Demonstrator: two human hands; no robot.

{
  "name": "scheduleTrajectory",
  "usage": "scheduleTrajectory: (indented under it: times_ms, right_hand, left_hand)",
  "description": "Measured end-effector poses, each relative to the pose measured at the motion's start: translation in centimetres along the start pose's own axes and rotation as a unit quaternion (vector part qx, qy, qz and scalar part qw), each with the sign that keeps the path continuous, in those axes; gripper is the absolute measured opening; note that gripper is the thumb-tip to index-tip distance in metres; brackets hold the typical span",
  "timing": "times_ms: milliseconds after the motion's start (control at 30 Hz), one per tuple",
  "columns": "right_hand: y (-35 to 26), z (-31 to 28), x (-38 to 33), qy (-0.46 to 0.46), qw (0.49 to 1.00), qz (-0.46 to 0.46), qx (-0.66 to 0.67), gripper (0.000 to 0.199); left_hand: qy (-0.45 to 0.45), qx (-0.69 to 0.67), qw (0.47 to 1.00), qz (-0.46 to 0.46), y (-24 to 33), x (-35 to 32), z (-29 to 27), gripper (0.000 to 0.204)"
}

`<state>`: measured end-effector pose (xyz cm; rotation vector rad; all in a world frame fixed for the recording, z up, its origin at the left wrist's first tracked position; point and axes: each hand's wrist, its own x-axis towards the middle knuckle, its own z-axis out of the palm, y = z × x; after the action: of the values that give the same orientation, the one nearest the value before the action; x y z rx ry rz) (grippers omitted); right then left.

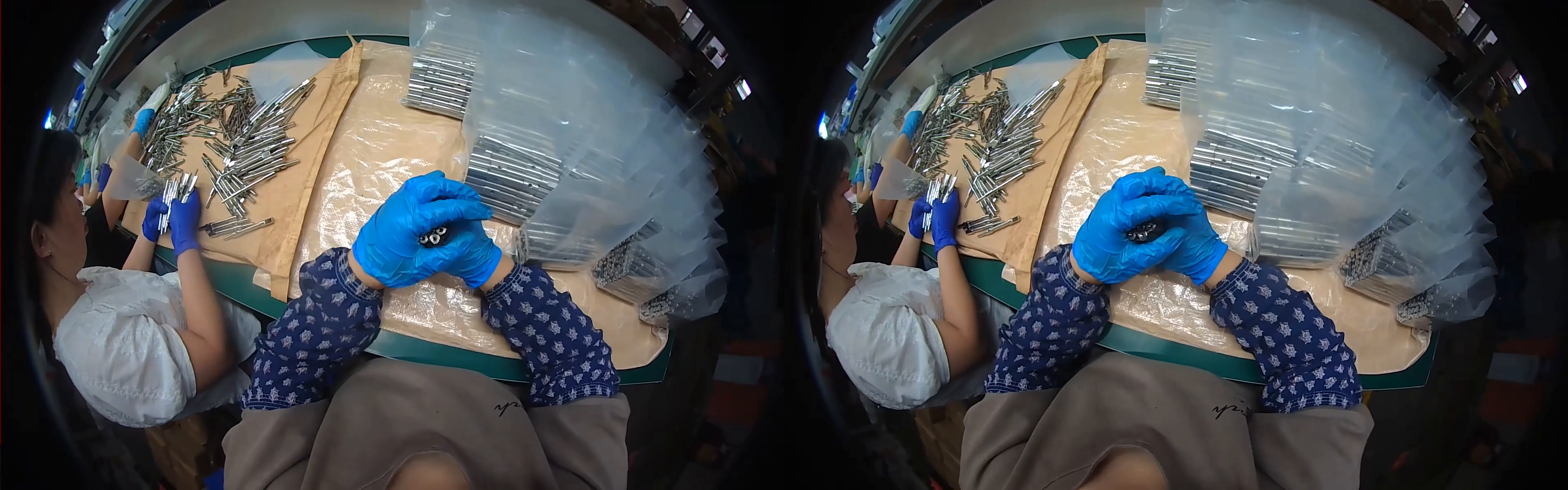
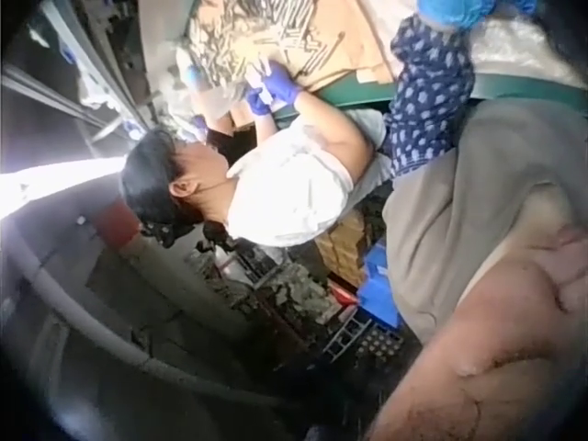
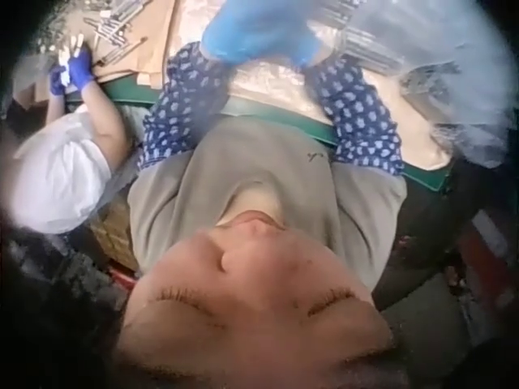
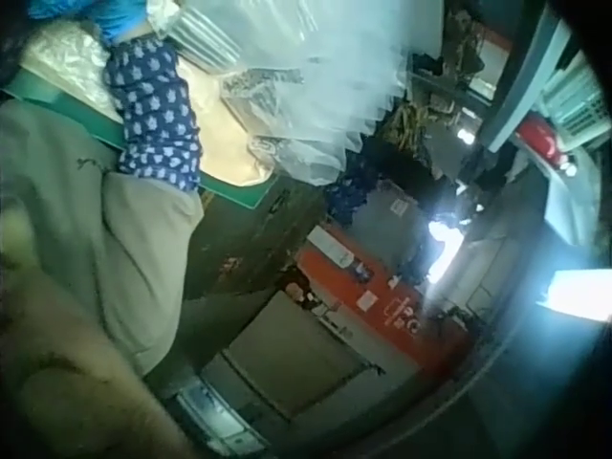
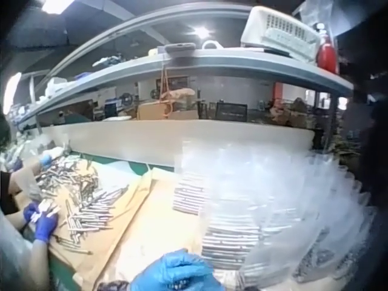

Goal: Counting out sets of small metal pins, bundling them together, and placing them into plastic bags.

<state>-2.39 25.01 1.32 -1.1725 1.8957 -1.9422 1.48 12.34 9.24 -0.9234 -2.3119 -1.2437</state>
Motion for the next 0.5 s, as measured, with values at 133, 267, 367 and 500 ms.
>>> scheduleTrajectory:
  times_ms: [133, 267, 367, 500]
  right_hand:
    - [-1.2, 0.4, -0.1, 0.055, 0.973, 0.032, 0.221, 0.049]
    - [-0.6, -0.7, -0.4, 0.04, 0.986, 0.076, 0.14, 0.049]
    - [-0.6, -1.2, -0.6, 0.026, 0.974, 0.094, 0.206, 0.05]
    - [-0.8, -1.3, -0.2, -0.004, 0.999, 0.042, 0.008, 0.049]
  left_hand:
    - [0.078, 0.0, 0.997, -0.007, 0.2, -0.6, 1.4, 0.04]
    - [0.056, 0.01, 0.997, -0.05, -0.2, -0.1, 1.9, 0.046]
    - [0.038, -0.018, 0.997, -0.061, 0.0, 0.5, 1.7, 0.047]
    - [0.069, -0.087, 0.991, -0.079, -0.4, 0.3, 1.9, 0.048]
